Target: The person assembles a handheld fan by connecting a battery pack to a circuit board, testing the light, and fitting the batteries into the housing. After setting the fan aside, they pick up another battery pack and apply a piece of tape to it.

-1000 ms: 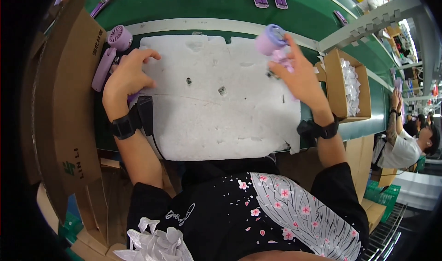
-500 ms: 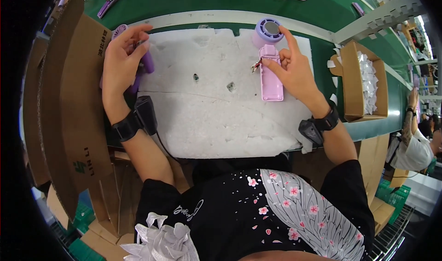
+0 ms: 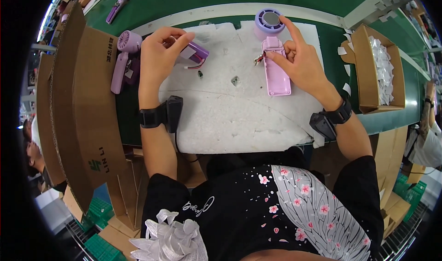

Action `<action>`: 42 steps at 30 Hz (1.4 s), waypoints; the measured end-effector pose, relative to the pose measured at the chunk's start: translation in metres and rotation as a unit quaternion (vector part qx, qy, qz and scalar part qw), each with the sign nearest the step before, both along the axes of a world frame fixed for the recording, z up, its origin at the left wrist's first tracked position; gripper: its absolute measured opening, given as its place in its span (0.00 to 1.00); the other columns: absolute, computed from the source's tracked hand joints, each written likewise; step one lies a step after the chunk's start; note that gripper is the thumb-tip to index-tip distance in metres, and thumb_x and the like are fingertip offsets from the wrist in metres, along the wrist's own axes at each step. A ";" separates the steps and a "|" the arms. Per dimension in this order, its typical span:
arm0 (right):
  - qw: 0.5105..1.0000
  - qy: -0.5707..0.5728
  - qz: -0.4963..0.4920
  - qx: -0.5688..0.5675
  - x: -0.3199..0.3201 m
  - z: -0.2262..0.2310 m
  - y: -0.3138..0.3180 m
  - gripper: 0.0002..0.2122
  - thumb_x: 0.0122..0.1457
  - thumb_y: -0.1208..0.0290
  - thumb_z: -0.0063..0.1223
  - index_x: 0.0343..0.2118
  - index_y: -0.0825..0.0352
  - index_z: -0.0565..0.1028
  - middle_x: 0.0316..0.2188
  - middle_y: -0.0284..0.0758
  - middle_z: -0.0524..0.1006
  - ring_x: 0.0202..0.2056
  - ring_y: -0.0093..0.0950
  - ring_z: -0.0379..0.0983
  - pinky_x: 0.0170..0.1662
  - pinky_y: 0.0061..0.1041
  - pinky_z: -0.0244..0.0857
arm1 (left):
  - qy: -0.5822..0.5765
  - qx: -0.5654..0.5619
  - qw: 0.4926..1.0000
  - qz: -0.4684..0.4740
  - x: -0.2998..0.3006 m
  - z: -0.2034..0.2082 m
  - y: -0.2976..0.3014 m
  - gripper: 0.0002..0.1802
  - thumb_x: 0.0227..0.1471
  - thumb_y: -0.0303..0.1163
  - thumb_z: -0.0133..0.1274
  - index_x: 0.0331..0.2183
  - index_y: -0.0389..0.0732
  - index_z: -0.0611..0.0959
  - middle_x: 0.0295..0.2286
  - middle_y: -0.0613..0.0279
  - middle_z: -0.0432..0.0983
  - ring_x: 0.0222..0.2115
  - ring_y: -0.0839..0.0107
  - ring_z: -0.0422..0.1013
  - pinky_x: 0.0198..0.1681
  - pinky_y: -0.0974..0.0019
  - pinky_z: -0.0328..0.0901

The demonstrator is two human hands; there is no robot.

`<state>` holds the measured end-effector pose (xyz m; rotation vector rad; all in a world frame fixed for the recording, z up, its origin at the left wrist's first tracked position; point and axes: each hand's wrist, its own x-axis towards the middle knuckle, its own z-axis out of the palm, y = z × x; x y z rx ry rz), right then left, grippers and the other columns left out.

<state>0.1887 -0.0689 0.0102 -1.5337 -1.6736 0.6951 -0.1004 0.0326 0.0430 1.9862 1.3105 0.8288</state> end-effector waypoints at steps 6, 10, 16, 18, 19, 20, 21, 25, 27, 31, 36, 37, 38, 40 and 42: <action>1.000 0.005 0.013 0.006 -0.003 0.002 -0.002 0.37 0.54 0.68 0.61 0.64 0.65 0.54 0.12 0.30 0.65 0.15 0.20 0.57 0.23 0.21 0.51 | -0.156 -0.086 0.979 0.095 -0.002 0.002 0.004 0.13 0.54 0.37 0.59 0.32 0.34 0.82 0.22 0.66 0.75 0.22 0.81 0.68 0.22 0.78 0.58; 1.000 -0.003 -0.002 0.019 -0.008 0.003 -0.005 0.33 0.53 0.68 0.61 0.60 0.66 0.58 0.12 0.31 0.66 0.15 0.20 0.60 0.22 0.21 0.53 | -0.312 -0.150 0.938 0.014 -0.002 -0.005 0.004 0.12 0.55 0.35 0.58 0.35 0.34 0.80 0.25 0.62 0.77 0.22 0.76 0.71 0.23 0.76 0.62; 1.000 0.015 -0.006 0.027 -0.009 -0.001 -0.005 0.30 0.51 0.71 0.62 0.57 0.65 0.60 0.13 0.31 0.67 0.16 0.20 0.62 0.23 0.20 0.56 | -0.364 -0.246 0.891 -0.111 0.026 0.001 -0.021 0.12 0.57 0.32 0.55 0.40 0.35 0.78 0.30 0.59 0.77 0.23 0.73 0.72 0.26 0.72 0.67; 1.000 0.022 -0.005 0.020 -0.010 -0.001 -0.006 0.30 0.50 0.73 0.62 0.56 0.63 0.61 0.15 0.31 0.69 0.17 0.21 0.64 0.23 0.19 0.57 | -0.380 -0.294 0.865 -0.146 0.039 0.001 -0.031 0.12 0.57 0.32 0.54 0.42 0.35 0.78 0.32 0.59 0.78 0.25 0.73 0.72 0.29 0.73 0.68; 1.000 0.021 -0.006 0.018 -0.011 0.000 -0.008 0.30 0.50 0.73 0.62 0.56 0.63 0.61 0.15 0.31 0.69 0.17 0.21 0.64 0.23 0.19 0.57 | -0.388 -0.318 0.849 -0.163 0.043 0.000 -0.035 0.13 0.58 0.31 0.54 0.43 0.35 0.78 0.32 0.59 0.78 0.26 0.73 0.72 0.30 0.73 0.68; 0.998 0.038 0.007 0.050 -0.012 0.002 -0.010 0.29 0.49 0.74 0.62 0.55 0.63 0.63 0.17 0.31 0.70 0.18 0.21 0.65 0.24 0.19 0.59 | -0.389 -0.320 0.848 -0.163 0.046 -0.001 -0.037 0.13 0.58 0.31 0.54 0.43 0.35 0.78 0.32 0.59 0.78 0.26 0.73 0.72 0.30 0.73 0.68; 0.995 0.055 0.019 0.081 -0.014 0.005 -0.013 0.29 0.48 0.76 0.62 0.55 0.63 0.64 0.19 0.32 0.72 0.19 0.21 0.67 0.25 0.20 0.60 | -0.385 -0.335 0.843 -0.172 0.048 -0.002 -0.039 0.14 0.58 0.31 0.53 0.44 0.35 0.78 0.33 0.59 0.78 0.28 0.74 0.72 0.31 0.73 0.68; 0.977 0.047 0.063 0.197 -0.011 0.005 -0.011 0.25 0.46 0.78 0.63 0.51 0.64 0.71 0.28 0.34 0.75 0.25 0.23 0.71 0.28 0.21 0.66 | -0.376 -0.374 0.826 -0.194 0.053 -0.007 -0.043 0.17 0.58 0.31 0.53 0.48 0.35 0.77 0.35 0.60 0.77 0.32 0.75 0.71 0.35 0.73 0.67; 0.968 0.035 0.078 0.238 -0.010 0.006 -0.011 0.24 0.45 0.78 0.63 0.49 0.64 0.73 0.31 0.36 0.76 0.27 0.24 0.73 0.30 0.21 0.68 | -0.377 -0.386 0.818 -0.200 0.054 -0.008 -0.043 0.19 0.58 0.31 0.52 0.50 0.36 0.77 0.37 0.61 0.77 0.33 0.76 0.71 0.36 0.72 0.67; 0.948 0.018 0.103 0.301 -0.010 0.011 -0.012 0.20 0.45 0.81 0.61 0.44 0.65 0.77 0.37 0.40 0.77 0.33 0.27 0.75 0.35 0.22 0.71 | -0.381 -0.382 0.819 -0.193 0.055 -0.009 -0.043 0.20 0.58 0.29 0.51 0.52 0.36 0.76 0.38 0.62 0.77 0.34 0.77 0.70 0.37 0.71 0.67; 0.950 0.017 0.096 0.298 -0.010 0.010 -0.012 0.16 0.48 0.82 0.60 0.43 0.67 0.78 0.41 0.42 0.77 0.33 0.29 0.77 0.36 0.21 0.72 | -0.395 -0.385 0.811 -0.194 0.055 -0.009 -0.043 0.20 0.56 0.26 0.50 0.52 0.36 0.76 0.39 0.62 0.77 0.35 0.76 0.70 0.39 0.71 0.66; 0.950 0.018 0.099 0.295 -0.008 0.008 -0.011 0.16 0.49 0.81 0.60 0.43 0.68 0.77 0.41 0.43 0.78 0.34 0.29 0.77 0.37 0.22 0.73 | -0.396 -0.386 0.810 -0.196 0.055 -0.010 -0.043 0.21 0.56 0.25 0.50 0.52 0.36 0.76 0.39 0.62 0.77 0.36 0.76 0.70 0.40 0.71 0.66; 0.951 0.017 0.101 0.292 -0.008 0.007 -0.011 0.15 0.51 0.81 0.60 0.43 0.68 0.77 0.42 0.43 0.78 0.34 0.29 0.77 0.37 0.22 0.73 | -0.397 -0.387 0.808 -0.199 0.055 -0.010 -0.043 0.21 0.56 0.24 0.50 0.52 0.36 0.76 0.39 0.62 0.77 0.37 0.76 0.70 0.40 0.70 0.66; 0.953 0.036 0.098 0.283 -0.008 0.006 -0.012 0.14 0.52 0.80 0.60 0.43 0.69 0.77 0.42 0.43 0.78 0.34 0.29 0.77 0.37 0.22 0.73 | -0.399 -0.388 0.806 -0.201 0.056 -0.011 -0.044 0.21 0.55 0.24 0.50 0.52 0.36 0.76 0.40 0.62 0.77 0.37 0.76 0.70 0.41 0.70 0.65; 0.957 0.074 0.092 0.265 -0.009 0.005 -0.013 0.11 0.54 0.78 0.60 0.42 0.71 0.76 0.43 0.44 0.78 0.35 0.28 0.77 0.38 0.22 0.74 | -0.406 -0.393 0.803 -0.190 0.057 -0.012 -0.045 0.22 0.55 0.24 0.50 0.52 0.36 0.76 0.40 0.62 0.77 0.38 0.76 0.70 0.42 0.70 0.64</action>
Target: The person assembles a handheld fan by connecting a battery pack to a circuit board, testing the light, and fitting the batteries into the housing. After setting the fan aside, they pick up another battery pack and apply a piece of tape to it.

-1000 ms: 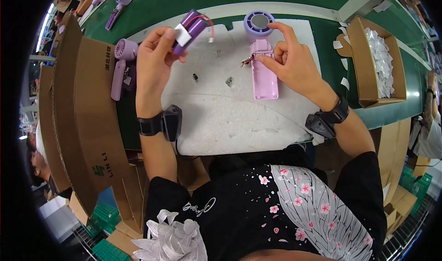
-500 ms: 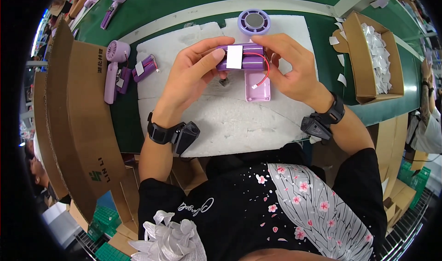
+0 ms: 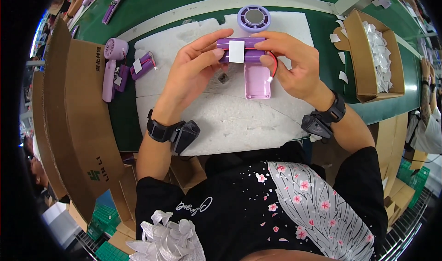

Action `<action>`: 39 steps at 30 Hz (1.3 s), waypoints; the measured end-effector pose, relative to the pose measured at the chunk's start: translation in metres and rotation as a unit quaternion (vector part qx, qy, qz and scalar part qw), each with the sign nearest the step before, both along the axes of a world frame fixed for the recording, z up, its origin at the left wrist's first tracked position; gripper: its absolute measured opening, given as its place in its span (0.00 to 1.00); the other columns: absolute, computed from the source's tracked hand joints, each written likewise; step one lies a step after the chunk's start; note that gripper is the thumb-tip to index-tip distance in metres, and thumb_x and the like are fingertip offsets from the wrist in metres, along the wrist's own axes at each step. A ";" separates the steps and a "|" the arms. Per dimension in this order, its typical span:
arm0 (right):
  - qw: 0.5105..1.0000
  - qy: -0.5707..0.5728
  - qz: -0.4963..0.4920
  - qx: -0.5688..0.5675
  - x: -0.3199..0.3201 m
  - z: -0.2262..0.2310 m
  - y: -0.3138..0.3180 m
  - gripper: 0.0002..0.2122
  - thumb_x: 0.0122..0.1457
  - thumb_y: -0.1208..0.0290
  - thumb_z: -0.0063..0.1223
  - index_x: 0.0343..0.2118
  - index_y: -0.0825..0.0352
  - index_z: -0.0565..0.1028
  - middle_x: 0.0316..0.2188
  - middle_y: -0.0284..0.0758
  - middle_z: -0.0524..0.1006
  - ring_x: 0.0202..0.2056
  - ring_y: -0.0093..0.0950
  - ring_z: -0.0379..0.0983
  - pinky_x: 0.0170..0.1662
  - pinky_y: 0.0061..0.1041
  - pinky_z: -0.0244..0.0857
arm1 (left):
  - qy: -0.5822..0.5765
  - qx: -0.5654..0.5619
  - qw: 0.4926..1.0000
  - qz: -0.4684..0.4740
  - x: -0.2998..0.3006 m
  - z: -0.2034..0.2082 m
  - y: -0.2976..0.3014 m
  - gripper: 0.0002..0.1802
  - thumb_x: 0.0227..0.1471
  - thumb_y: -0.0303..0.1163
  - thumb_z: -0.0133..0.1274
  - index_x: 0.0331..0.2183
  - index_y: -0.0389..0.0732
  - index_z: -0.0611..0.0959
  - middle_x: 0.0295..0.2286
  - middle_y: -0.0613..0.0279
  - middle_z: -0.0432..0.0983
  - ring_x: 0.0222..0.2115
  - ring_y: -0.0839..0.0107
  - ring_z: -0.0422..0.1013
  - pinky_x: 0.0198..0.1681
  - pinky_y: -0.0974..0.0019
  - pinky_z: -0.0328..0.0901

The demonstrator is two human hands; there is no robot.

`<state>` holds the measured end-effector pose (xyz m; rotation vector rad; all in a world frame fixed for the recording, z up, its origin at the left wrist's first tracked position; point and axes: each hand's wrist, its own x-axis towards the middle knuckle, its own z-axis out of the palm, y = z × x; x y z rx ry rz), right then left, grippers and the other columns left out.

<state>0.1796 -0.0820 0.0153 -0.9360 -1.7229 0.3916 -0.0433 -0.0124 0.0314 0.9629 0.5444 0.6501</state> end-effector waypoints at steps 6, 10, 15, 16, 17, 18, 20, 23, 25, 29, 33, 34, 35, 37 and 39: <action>0.998 0.041 0.020 -0.033 0.001 -0.004 -0.001 0.08 0.58 0.79 0.56 0.40 0.72 0.74 0.44 0.48 0.78 0.39 0.26 0.77 0.42 0.23 0.73 | 0.000 0.011 1.000 0.017 0.002 -0.002 -0.002 0.22 0.54 0.23 0.50 0.52 0.37 0.76 0.40 0.62 0.77 0.38 0.76 0.70 0.43 0.71 0.64; 0.994 0.083 0.037 -0.065 -0.001 -0.003 -0.003 0.06 0.61 0.77 0.53 0.38 0.73 0.71 0.44 0.50 0.77 0.40 0.26 0.77 0.44 0.23 0.72 | -0.002 0.022 0.999 0.029 0.003 -0.006 -0.003 0.22 0.54 0.22 0.50 0.52 0.37 0.76 0.40 0.62 0.77 0.39 0.76 0.70 0.43 0.70 0.64; 0.976 0.172 0.052 -0.125 -0.004 0.001 -0.004 0.07 0.64 0.74 0.50 0.35 0.73 0.70 0.44 0.51 0.77 0.41 0.25 0.76 0.45 0.23 0.71 | -0.007 0.016 0.999 0.033 0.003 -0.006 -0.005 0.20 0.52 0.21 0.51 0.49 0.36 0.77 0.39 0.61 0.77 0.37 0.75 0.71 0.41 0.70 0.65; 0.970 0.195 0.055 -0.136 -0.004 0.002 -0.004 0.07 0.64 0.73 0.49 0.35 0.73 0.70 0.44 0.51 0.77 0.41 0.25 0.76 0.45 0.23 0.70 | -0.003 0.013 1.000 0.024 0.003 -0.005 -0.005 0.19 0.52 0.21 0.51 0.48 0.36 0.78 0.39 0.61 0.77 0.37 0.75 0.71 0.41 0.70 0.65; 0.970 0.195 0.055 -0.136 -0.005 0.002 -0.004 0.07 0.64 0.73 0.49 0.35 0.73 0.70 0.44 0.51 0.77 0.41 0.25 0.76 0.45 0.23 0.70 | 0.001 0.010 1.000 0.015 0.004 -0.005 -0.005 0.18 0.51 0.21 0.52 0.47 0.35 0.78 0.39 0.60 0.77 0.36 0.75 0.71 0.40 0.70 0.66; 0.965 0.212 0.051 -0.148 -0.005 0.002 -0.003 0.07 0.65 0.73 0.48 0.36 0.73 0.70 0.44 0.51 0.77 0.41 0.25 0.76 0.46 0.22 0.70 | 0.001 0.010 1.000 0.015 0.004 -0.005 -0.005 0.18 0.51 0.21 0.52 0.47 0.35 0.78 0.39 0.60 0.77 0.36 0.75 0.71 0.40 0.70 0.66; 0.953 0.245 0.043 -0.173 -0.006 0.003 -0.001 0.07 0.65 0.72 0.47 0.37 0.72 0.70 0.44 0.50 0.77 0.40 0.24 0.76 0.46 0.22 0.70 | 0.030 0.057 0.998 0.000 0.006 -0.008 -0.006 0.17 0.51 0.23 0.54 0.45 0.35 0.78 0.39 0.60 0.77 0.36 0.74 0.71 0.39 0.70 0.66; 0.925 0.313 0.051 -0.208 -0.001 0.003 0.003 0.09 0.66 0.70 0.46 0.39 0.72 0.71 0.44 0.48 0.78 0.39 0.23 0.76 0.45 0.20 0.69 | 0.063 0.128 0.990 0.009 0.010 -0.007 -0.010 0.17 0.49 0.25 0.56 0.44 0.35 0.78 0.39 0.60 0.77 0.37 0.74 0.71 0.39 0.70 0.66; 0.909 0.347 0.054 -0.224 0.005 0.006 0.008 0.10 0.66 0.70 0.46 0.41 0.72 0.71 0.43 0.47 0.78 0.38 0.23 0.75 0.44 0.20 0.69 | 0.099 0.223 0.969 0.044 0.013 -0.006 -0.013 0.18 0.48 0.26 0.58 0.43 0.36 0.78 0.39 0.60 0.77 0.37 0.72 0.72 0.40 0.68 0.66; 0.841 0.483 -0.009 -0.244 0.025 0.020 0.021 0.13 0.67 0.66 0.45 0.45 0.72 0.71 0.38 0.41 0.79 0.37 0.21 0.75 0.39 0.18 0.68 | 0.236 0.490 0.835 0.085 0.015 -0.015 -0.004 0.21 0.46 0.28 0.61 0.44 0.38 0.78 0.38 0.61 0.77 0.35 0.68 0.71 0.40 0.66 0.66; 0.873 0.337 -0.035 -0.350 0.034 0.019 0.019 0.14 0.67 0.64 0.44 0.46 0.71 0.71 0.32 0.36 0.78 0.34 0.18 0.73 0.37 0.16 0.65 | 0.273 0.444 0.852 0.041 0.023 -0.012 -0.007 0.19 0.44 0.29 0.63 0.41 0.40 0.79 0.38 0.60 0.77 0.34 0.65 0.71 0.40 0.65 0.66; 0.895 0.284 -0.046 -0.342 0.028 0.016 0.017 0.13 0.66 0.65 0.46 0.46 0.70 0.71 0.31 0.35 0.77 0.33 0.18 0.72 0.36 0.16 0.65 | 0.272 0.444 0.853 0.039 0.022 -0.012 -0.007 0.19 0.44 0.29 0.63 0.41 0.40 0.79 0.38 0.60 0.77 0.34 0.65 0.71 0.40 0.65 0.66; 0.913 0.229 -0.056 -0.333 0.020 0.016 0.015 0.13 0.64 0.65 0.49 0.45 0.70 0.71 0.29 0.34 0.76 0.32 0.17 0.71 0.36 0.15 0.64 | 0.284 0.424 0.860 0.026 0.021 -0.013 -0.007 0.18 0.44 0.30 0.63 0.40 0.39 0.80 0.38 0.59 0.77 0.34 0.65 0.71 0.40 0.65 0.66; 0.928 0.174 -0.065 -0.324 0.011 0.015 0.013 0.13 0.63 0.66 0.51 0.45 0.69 0.71 0.28 0.33 0.76 0.31 0.16 0.70 0.36 0.14 0.63 | 0.308 0.382 0.871 0.003 0.018 -0.016 -0.006 0.17 0.43 0.31 0.64 0.37 0.38 0.80 0.37 0.58 0.77 0.34 0.65 0.71 0.39 0.66 0.66; 0.932 0.129 -0.054 -0.334 0.006 0.006 0.009 0.14 0.59 0.68 0.56 0.45 0.69 0.70 0.28 0.32 0.75 0.31 0.16 0.69 0.36 0.14 0.63 | 0.295 0.382 0.876 -0.006 0.017 -0.018 -0.004 0.16 0.43 0.31 0.64 0.37 0.38 0.80 0.37 0.58 0.77 0.34 0.66 0.71 0.39 0.66 0.66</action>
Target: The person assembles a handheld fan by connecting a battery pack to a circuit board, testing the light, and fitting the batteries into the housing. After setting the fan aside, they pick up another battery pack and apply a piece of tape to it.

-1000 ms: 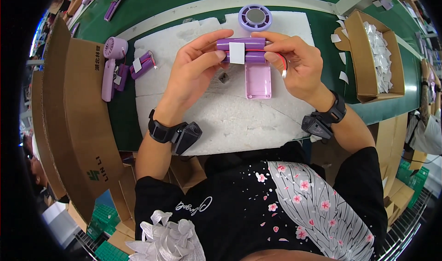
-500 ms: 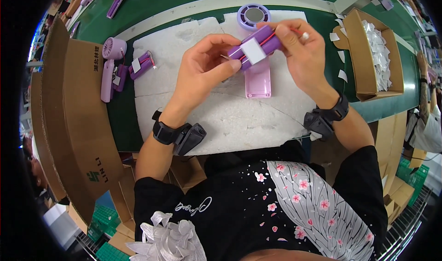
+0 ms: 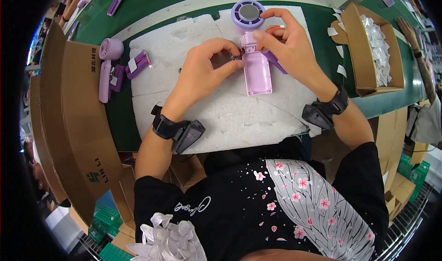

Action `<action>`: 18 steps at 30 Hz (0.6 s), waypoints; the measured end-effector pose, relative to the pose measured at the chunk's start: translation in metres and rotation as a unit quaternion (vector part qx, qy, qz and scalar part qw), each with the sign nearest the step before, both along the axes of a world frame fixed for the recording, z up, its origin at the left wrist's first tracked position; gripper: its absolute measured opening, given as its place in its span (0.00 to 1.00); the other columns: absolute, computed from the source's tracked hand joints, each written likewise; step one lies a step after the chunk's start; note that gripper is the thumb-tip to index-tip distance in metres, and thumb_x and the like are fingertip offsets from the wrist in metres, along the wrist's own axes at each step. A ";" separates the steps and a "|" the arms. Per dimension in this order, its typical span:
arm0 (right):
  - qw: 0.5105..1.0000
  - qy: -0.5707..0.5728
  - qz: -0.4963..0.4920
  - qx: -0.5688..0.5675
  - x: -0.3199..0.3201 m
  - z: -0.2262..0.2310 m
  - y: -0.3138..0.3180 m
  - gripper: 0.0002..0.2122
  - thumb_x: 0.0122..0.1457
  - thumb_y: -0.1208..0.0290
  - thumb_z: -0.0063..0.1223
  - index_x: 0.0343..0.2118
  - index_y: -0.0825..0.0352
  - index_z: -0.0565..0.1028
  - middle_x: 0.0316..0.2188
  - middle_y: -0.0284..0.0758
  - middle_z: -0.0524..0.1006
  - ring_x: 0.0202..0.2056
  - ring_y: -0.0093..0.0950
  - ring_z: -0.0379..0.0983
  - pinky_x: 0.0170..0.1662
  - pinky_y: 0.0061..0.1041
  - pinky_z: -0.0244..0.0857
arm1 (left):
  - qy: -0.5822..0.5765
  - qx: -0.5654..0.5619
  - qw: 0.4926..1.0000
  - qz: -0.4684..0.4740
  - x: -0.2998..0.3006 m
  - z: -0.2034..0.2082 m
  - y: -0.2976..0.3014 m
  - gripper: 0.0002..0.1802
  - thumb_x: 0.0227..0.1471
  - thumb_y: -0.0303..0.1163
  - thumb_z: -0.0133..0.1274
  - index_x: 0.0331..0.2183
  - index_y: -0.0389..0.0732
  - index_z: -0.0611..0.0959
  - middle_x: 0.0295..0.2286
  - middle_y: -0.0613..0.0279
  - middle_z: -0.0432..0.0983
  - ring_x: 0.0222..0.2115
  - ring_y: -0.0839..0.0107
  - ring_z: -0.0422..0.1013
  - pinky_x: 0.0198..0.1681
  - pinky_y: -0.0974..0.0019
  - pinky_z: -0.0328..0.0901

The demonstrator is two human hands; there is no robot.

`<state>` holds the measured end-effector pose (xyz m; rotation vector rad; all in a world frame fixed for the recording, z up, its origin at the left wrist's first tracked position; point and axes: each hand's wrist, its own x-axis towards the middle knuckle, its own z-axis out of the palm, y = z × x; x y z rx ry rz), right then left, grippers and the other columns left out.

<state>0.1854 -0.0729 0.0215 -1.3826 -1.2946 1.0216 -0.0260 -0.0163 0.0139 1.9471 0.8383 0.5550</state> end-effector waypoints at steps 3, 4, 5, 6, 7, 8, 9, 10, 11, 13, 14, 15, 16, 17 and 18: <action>0.999 -0.036 0.028 0.002 0.000 -0.001 -0.001 0.17 0.56 0.71 0.59 0.46 0.68 0.68 0.28 0.31 0.74 0.31 0.16 0.68 0.37 0.15 0.63 | -0.020 -0.007 1.000 -0.023 0.000 0.002 0.000 0.15 0.42 0.30 0.64 0.35 0.37 0.81 0.36 0.58 0.77 0.34 0.66 0.71 0.38 0.67 0.66; 0.998 -0.053 0.041 0.009 0.001 0.000 -0.001 0.19 0.54 0.72 0.61 0.47 0.68 0.67 0.28 0.31 0.74 0.31 0.16 0.68 0.37 0.16 0.63 | -0.005 0.002 1.000 -0.019 0.000 0.004 -0.001 0.15 0.42 0.29 0.63 0.35 0.37 0.80 0.37 0.59 0.77 0.34 0.66 0.71 0.38 0.67 0.66; 0.996 -0.070 0.053 0.016 0.002 0.000 -0.001 0.21 0.52 0.73 0.62 0.48 0.68 0.66 0.28 0.30 0.73 0.32 0.16 0.68 0.38 0.16 0.63 | 0.010 0.011 1.000 -0.015 0.000 0.008 -0.003 0.14 0.42 0.29 0.62 0.35 0.37 0.80 0.37 0.59 0.76 0.34 0.66 0.71 0.38 0.67 0.66; 0.996 -0.070 0.055 0.015 0.002 0.000 -0.001 0.21 0.52 0.73 0.62 0.48 0.68 0.66 0.28 0.30 0.73 0.32 0.16 0.68 0.38 0.16 0.63 | 0.025 0.019 0.999 -0.012 0.000 0.010 -0.003 0.14 0.42 0.28 0.62 0.35 0.37 0.80 0.37 0.59 0.76 0.34 0.65 0.71 0.38 0.67 0.66; 0.995 -0.079 0.059 0.029 0.002 0.000 -0.002 0.23 0.52 0.74 0.62 0.49 0.68 0.65 0.28 0.30 0.73 0.32 0.16 0.68 0.38 0.17 0.63 | 0.024 0.018 0.999 -0.012 0.001 0.011 -0.004 0.14 0.42 0.28 0.62 0.35 0.37 0.80 0.37 0.59 0.76 0.34 0.65 0.71 0.38 0.67 0.66; 0.993 -0.087 0.063 0.044 0.003 0.000 -0.002 0.24 0.52 0.75 0.62 0.51 0.67 0.64 0.28 0.30 0.73 0.32 0.17 0.68 0.39 0.18 0.63 | 0.020 0.040 0.999 -0.019 0.001 0.011 -0.004 0.13 0.42 0.28 0.61 0.34 0.38 0.80 0.36 0.59 0.76 0.35 0.66 0.71 0.38 0.67 0.66; 0.991 -0.096 0.067 0.058 0.003 0.000 -0.003 0.26 0.51 0.76 0.62 0.52 0.67 0.62 0.29 0.29 0.73 0.32 0.17 0.69 0.39 0.18 0.64 | 0.016 0.062 0.998 -0.026 0.001 0.011 -0.004 0.13 0.42 0.27 0.60 0.34 0.38 0.80 0.36 0.59 0.76 0.36 0.66 0.71 0.38 0.67 0.66; 0.992 -0.096 0.067 0.056 0.002 0.000 -0.004 0.26 0.51 0.76 0.62 0.52 0.67 0.62 0.29 0.29 0.73 0.32 0.17 0.69 0.39 0.18 0.64 | 0.012 0.084 0.996 -0.034 0.001 0.011 -0.004 0.13 0.42 0.27 0.59 0.34 0.38 0.80 0.36 0.59 0.76 0.36 0.66 0.71 0.38 0.67 0.67; 0.992 -0.089 0.067 0.053 0.001 0.000 -0.005 0.27 0.51 0.76 0.62 0.54 0.66 0.62 0.29 0.29 0.73 0.32 0.17 0.69 0.39 0.18 0.64 | 0.012 0.083 0.996 -0.034 0.001 0.009 -0.004 0.13 0.42 0.27 0.59 0.34 0.38 0.80 0.36 0.59 0.76 0.36 0.66 0.71 0.38 0.67 0.67; 0.993 -0.077 0.070 0.050 -0.002 0.001 -0.006 0.30 0.50 0.78 0.61 0.56 0.65 0.60 0.29 0.30 0.73 0.33 0.18 0.69 0.40 0.19 0.64 | -0.005 0.118 0.992 -0.046 0.000 0.004 -0.002 0.13 0.42 0.27 0.59 0.34 0.38 0.80 0.35 0.58 0.76 0.37 0.66 0.71 0.40 0.67 0.67; 0.993 -0.077 0.071 0.050 -0.003 0.002 -0.007 0.30 0.50 0.78 0.61 0.56 0.65 0.60 0.29 0.30 0.73 0.33 0.18 0.69 0.40 0.19 0.64 | -0.014 0.135 0.989 -0.052 0.000 0.003 -0.001 0.13 0.42 0.27 0.59 0.34 0.38 0.80 0.34 0.58 0.76 0.38 0.66 0.71 0.40 0.66 0.67; 0.992 -0.083 0.071 0.065 -0.005 0.002 -0.008 0.32 0.50 0.79 0.61 0.57 0.64 0.59 0.29 0.30 0.74 0.33 0.20 0.70 0.41 0.20 0.64 | -0.014 0.135 0.989 -0.051 -0.001 0.002 0.000 0.13 0.42 0.27 0.59 0.34 0.38 0.80 0.34 0.58 0.76 0.38 0.66 0.71 0.40 0.66 0.67; 0.990 -0.089 0.072 0.079 -0.007 0.003 -0.009 0.33 0.49 0.80 0.60 0.59 0.63 0.58 0.29 0.31 0.74 0.33 0.21 0.71 0.42 0.21 0.65 | -0.019 0.145 0.988 -0.053 -0.002 0.001 0.001 0.13 0.42 0.27 0.59 0.34 0.38 0.80 0.34 0.58 0.76 0.37 0.66 0.71 0.40 0.66 0.67; 0.988 -0.096 0.071 0.093 -0.007 0.003 -0.009 0.34 0.49 0.80 0.60 0.60 0.62 0.57 0.29 0.31 0.74 0.34 0.23 0.72 0.43 0.22 0.66 | -0.023 0.155 0.986 -0.056 -0.001 0.000 0.002 0.13 0.41 0.28 0.59 0.34 0.37 0.80 0.33 0.58 0.76 0.37 0.66 0.72 0.40 0.66 0.68; 0.988 -0.096 0.071 0.093 -0.007 0.002 -0.009 0.34 0.49 0.80 0.60 0.60 0.62 0.57 0.29 0.31 0.74 0.34 0.23 0.72 0.43 0.22 0.66 | -0.028 0.164 0.984 -0.059 0.000 0.001 0.002 0.13 0.41 0.28 0.59 0.34 0.37 0.80 0.32 0.57 0.76 0.36 0.66 0.72 0.40 0.66 0.68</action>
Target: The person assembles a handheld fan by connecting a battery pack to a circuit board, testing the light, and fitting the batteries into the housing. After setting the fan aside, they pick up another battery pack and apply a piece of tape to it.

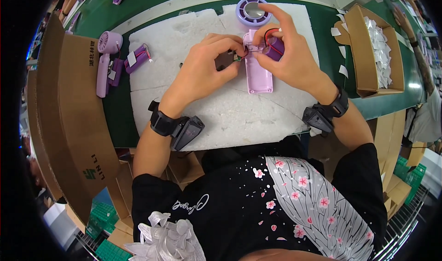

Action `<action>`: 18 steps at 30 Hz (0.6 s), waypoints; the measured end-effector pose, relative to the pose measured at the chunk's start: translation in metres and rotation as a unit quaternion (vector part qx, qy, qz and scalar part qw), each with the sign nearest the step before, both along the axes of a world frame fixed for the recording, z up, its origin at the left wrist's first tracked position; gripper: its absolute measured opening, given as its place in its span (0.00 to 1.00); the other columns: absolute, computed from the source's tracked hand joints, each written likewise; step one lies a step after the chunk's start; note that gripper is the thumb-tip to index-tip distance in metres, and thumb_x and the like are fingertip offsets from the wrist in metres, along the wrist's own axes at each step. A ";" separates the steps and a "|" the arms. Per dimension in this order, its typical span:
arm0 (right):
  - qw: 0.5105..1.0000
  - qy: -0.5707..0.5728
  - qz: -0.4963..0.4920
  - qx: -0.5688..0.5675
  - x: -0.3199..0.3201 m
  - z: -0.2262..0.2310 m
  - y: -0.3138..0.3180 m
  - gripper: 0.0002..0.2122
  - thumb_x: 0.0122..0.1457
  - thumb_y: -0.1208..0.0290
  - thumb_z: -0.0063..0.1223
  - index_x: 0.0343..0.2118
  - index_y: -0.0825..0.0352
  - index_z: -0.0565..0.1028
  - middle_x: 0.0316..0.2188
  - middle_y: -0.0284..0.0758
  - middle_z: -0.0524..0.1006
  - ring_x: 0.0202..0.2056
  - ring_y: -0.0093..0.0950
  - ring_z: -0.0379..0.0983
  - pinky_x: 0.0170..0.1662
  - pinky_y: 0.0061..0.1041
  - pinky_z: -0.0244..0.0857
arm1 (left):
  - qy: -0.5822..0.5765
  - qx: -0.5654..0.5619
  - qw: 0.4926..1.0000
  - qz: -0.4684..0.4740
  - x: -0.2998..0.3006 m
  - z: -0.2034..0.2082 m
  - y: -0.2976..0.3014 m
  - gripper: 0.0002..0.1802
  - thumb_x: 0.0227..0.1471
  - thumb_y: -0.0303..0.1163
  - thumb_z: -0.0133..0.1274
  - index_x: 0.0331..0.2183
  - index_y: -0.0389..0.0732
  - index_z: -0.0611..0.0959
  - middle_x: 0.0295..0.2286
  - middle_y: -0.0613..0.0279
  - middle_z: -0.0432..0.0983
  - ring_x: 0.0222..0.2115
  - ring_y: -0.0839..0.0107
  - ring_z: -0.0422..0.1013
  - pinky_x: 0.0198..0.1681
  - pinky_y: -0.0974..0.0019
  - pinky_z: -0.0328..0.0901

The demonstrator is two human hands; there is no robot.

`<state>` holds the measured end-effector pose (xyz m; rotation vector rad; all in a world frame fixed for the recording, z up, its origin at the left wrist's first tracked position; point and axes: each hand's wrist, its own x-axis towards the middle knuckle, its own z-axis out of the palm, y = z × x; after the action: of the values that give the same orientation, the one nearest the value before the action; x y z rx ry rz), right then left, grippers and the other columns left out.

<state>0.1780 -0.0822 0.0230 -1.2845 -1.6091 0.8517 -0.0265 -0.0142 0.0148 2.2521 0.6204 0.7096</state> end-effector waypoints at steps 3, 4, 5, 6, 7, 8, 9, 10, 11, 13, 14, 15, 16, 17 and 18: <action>0.991 -0.090 0.018 0.092 -0.001 -0.008 0.000 0.36 0.48 0.82 0.59 0.61 0.60 0.57 0.30 0.34 0.76 0.35 0.28 0.74 0.45 0.26 0.68 | 0.019 -0.067 0.997 0.015 0.000 0.006 -0.004 0.13 0.41 0.28 0.60 0.33 0.37 0.80 0.31 0.57 0.76 0.34 0.65 0.73 0.39 0.66 0.68; 0.992 -0.090 0.019 0.091 -0.002 -0.008 -0.001 0.36 0.48 0.82 0.59 0.61 0.60 0.57 0.30 0.34 0.76 0.35 0.28 0.74 0.45 0.26 0.68 | 0.029 -0.102 0.994 0.023 0.000 0.008 -0.005 0.13 0.41 0.29 0.60 0.33 0.37 0.80 0.31 0.57 0.76 0.33 0.65 0.73 0.38 0.66 0.69; 0.990 -0.101 0.023 0.092 -0.003 -0.007 -0.001 0.36 0.48 0.82 0.59 0.61 0.60 0.57 0.31 0.34 0.76 0.35 0.30 0.75 0.45 0.27 0.69 | 0.029 -0.103 0.994 0.024 0.000 0.009 -0.005 0.13 0.41 0.29 0.60 0.33 0.37 0.80 0.31 0.57 0.76 0.33 0.65 0.73 0.38 0.66 0.69; 0.989 -0.111 0.028 0.093 -0.003 -0.007 -0.001 0.36 0.48 0.82 0.58 0.61 0.60 0.57 0.31 0.35 0.76 0.35 0.31 0.75 0.45 0.28 0.69 | 0.026 -0.110 0.993 0.019 0.000 0.009 -0.006 0.13 0.41 0.29 0.60 0.33 0.37 0.80 0.31 0.57 0.75 0.32 0.65 0.73 0.37 0.67 0.69; 0.988 -0.122 0.032 0.094 -0.004 -0.006 -0.001 0.36 0.48 0.82 0.58 0.61 0.60 0.57 0.32 0.35 0.77 0.35 0.32 0.76 0.45 0.28 0.70 | 0.022 -0.117 0.993 0.013 -0.001 0.009 -0.006 0.13 0.41 0.29 0.61 0.33 0.37 0.81 0.30 0.57 0.75 0.31 0.65 0.73 0.37 0.67 0.69; 0.988 -0.122 0.032 0.093 -0.004 -0.006 -0.002 0.36 0.48 0.82 0.58 0.61 0.60 0.57 0.32 0.35 0.77 0.35 0.32 0.76 0.45 0.28 0.70 | 0.018 -0.124 0.992 0.008 -0.001 0.009 -0.006 0.13 0.41 0.30 0.61 0.33 0.36 0.81 0.30 0.57 0.75 0.30 0.65 0.73 0.36 0.67 0.69; 0.986 -0.130 0.032 0.103 -0.005 -0.007 -0.002 0.36 0.47 0.82 0.58 0.61 0.60 0.58 0.32 0.36 0.77 0.35 0.32 0.76 0.45 0.28 0.70 | 0.018 -0.125 0.992 0.008 -0.001 0.009 -0.005 0.13 0.41 0.30 0.61 0.33 0.36 0.81 0.30 0.57 0.75 0.30 0.65 0.73 0.36 0.67 0.69; 0.983 -0.139 0.032 0.112 -0.006 -0.007 -0.003 0.36 0.47 0.82 0.58 0.61 0.60 0.58 0.32 0.36 0.77 0.35 0.32 0.76 0.44 0.28 0.71 | 0.018 -0.117 0.993 0.000 -0.001 0.009 -0.005 0.13 0.42 0.29 0.61 0.33 0.36 0.80 0.30 0.57 0.75 0.30 0.66 0.73 0.36 0.67 0.69; 0.981 -0.147 0.032 0.121 -0.006 -0.007 -0.003 0.35 0.47 0.82 0.58 0.61 0.60 0.59 0.32 0.36 0.77 0.35 0.32 0.77 0.44 0.28 0.71 | 0.018 -0.109 0.994 -0.008 -0.001 0.009 -0.005 0.13 0.42 0.29 0.61 0.33 0.36 0.80 0.30 0.58 0.76 0.31 0.68 0.73 0.36 0.68 0.69; 0.982 -0.143 0.030 0.116 -0.007 -0.008 -0.003 0.35 0.47 0.82 0.58 0.61 0.60 0.59 0.32 0.36 0.77 0.35 0.32 0.77 0.44 0.28 0.71 | 0.018 -0.102 0.995 -0.015 -0.002 0.008 -0.005 0.13 0.43 0.28 0.61 0.33 0.35 0.80 0.30 0.58 0.76 0.31 0.69 0.73 0.36 0.68 0.69; 0.983 -0.140 0.028 0.113 -0.007 -0.008 -0.002 0.35 0.47 0.82 0.59 0.61 0.60 0.59 0.32 0.36 0.77 0.35 0.32 0.77 0.44 0.28 0.71 | 0.010 -0.134 0.991 -0.012 -0.003 0.009 -0.005 0.12 0.43 0.27 0.61 0.34 0.35 0.80 0.31 0.59 0.76 0.31 0.70 0.73 0.35 0.69 0.69; 0.984 -0.136 0.025 0.109 -0.007 -0.008 -0.002 0.35 0.47 0.82 0.59 0.61 0.60 0.59 0.32 0.36 0.77 0.35 0.32 0.77 0.44 0.28 0.71 | 0.003 -0.167 0.986 -0.008 -0.003 0.009 -0.005 0.12 0.44 0.26 0.60 0.34 0.35 0.81 0.32 0.60 0.77 0.32 0.72 0.73 0.35 0.70 0.68; 0.984 -0.138 0.026 0.108 -0.007 -0.008 -0.002 0.35 0.47 0.82 0.59 0.61 0.60 0.59 0.32 0.36 0.77 0.35 0.32 0.77 0.44 0.28 0.71 | -0.005 -0.199 0.980 -0.004 -0.004 0.009 -0.005 0.12 0.44 0.25 0.60 0.35 0.34 0.81 0.32 0.61 0.77 0.32 0.74 0.73 0.35 0.70 0.68; 0.985 -0.137 0.023 0.104 -0.008 -0.007 -0.002 0.35 0.47 0.82 0.59 0.61 0.60 0.59 0.32 0.37 0.78 0.35 0.32 0.77 0.44 0.28 0.71 | -0.007 -0.200 0.980 -0.004 -0.004 0.009 -0.004 0.12 0.44 0.25 0.60 0.35 0.34 0.81 0.32 0.61 0.77 0.32 0.74 0.73 0.35 0.70 0.68; 0.985 -0.136 0.021 0.100 -0.008 -0.007 -0.003 0.35 0.47 0.82 0.59 0.61 0.61 0.60 0.32 0.37 0.78 0.35 0.32 0.77 0.44 0.28 0.71 | -0.001 -0.210 0.978 0.001 -0.005 0.010 -0.003 0.12 0.45 0.24 0.59 0.36 0.34 0.81 0.32 0.61 0.77 0.32 0.75 0.73 0.35 0.71 0.68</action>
<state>0.1700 -0.0847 0.0159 -1.2676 -1.8900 0.5373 -0.0315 -0.0170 0.0247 1.8601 0.7000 0.5238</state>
